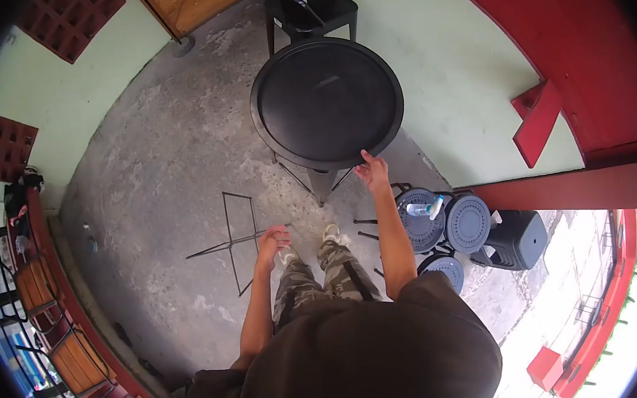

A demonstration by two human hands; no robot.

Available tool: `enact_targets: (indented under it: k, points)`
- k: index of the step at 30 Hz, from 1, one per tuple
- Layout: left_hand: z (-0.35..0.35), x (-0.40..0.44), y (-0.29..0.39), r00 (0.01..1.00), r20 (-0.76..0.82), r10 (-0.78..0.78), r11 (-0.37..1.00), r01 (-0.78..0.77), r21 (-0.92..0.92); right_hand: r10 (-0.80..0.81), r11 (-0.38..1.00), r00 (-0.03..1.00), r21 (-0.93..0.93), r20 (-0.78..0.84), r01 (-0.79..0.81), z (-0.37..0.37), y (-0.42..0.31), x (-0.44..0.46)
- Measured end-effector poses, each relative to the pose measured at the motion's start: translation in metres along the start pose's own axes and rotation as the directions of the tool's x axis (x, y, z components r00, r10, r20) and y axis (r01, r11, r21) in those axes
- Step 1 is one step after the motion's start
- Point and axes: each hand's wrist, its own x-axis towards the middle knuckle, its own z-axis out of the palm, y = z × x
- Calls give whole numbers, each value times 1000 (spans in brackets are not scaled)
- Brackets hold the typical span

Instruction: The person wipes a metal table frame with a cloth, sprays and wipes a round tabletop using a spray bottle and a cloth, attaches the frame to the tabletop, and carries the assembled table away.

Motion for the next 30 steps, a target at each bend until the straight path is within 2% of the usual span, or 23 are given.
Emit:
enact_targets:
  k: [4,6,10,11,14,15,18,21,24,28,30]
  points:
    - [62,0,41,997,69,32,999,-32,6,82,991,996,-106,28,-79,-4,12,15]
    - [82,5,55,995,92,47,999,-47,4,76,997,996,-27,49,-75,1,12,0]
    - [104,23,74,990,133,42,988,-21,-154,35,999,998,33,52,-37,-1,24,-11]
    - [109,26,80,993,114,40,981,-17,-194,13,1000,998,-5,-61,-13,0,30,-7]
    - [119,37,92,998,68,-12,962,30,-270,45,999,992,20,-120,-43,-5,37,-14]
    - [120,42,95,998,54,-35,956,50,-288,40,992,989,126,-144,-22,-6,41,-14]
    - [115,53,90,981,184,-65,947,119,-299,46,975,999,217,-21,-41,-17,56,-14]
    - [113,61,83,996,72,-48,947,68,-314,84,980,994,176,65,-94,-32,64,-12]
    - [95,90,73,990,127,-59,920,103,-378,209,956,960,167,185,-240,-43,54,-27]
    - [87,106,75,997,60,-44,937,62,-344,254,949,934,121,251,-291,-42,48,-28]
    - [80,111,82,996,80,-30,942,55,-331,275,940,923,125,269,-316,-37,42,-30]
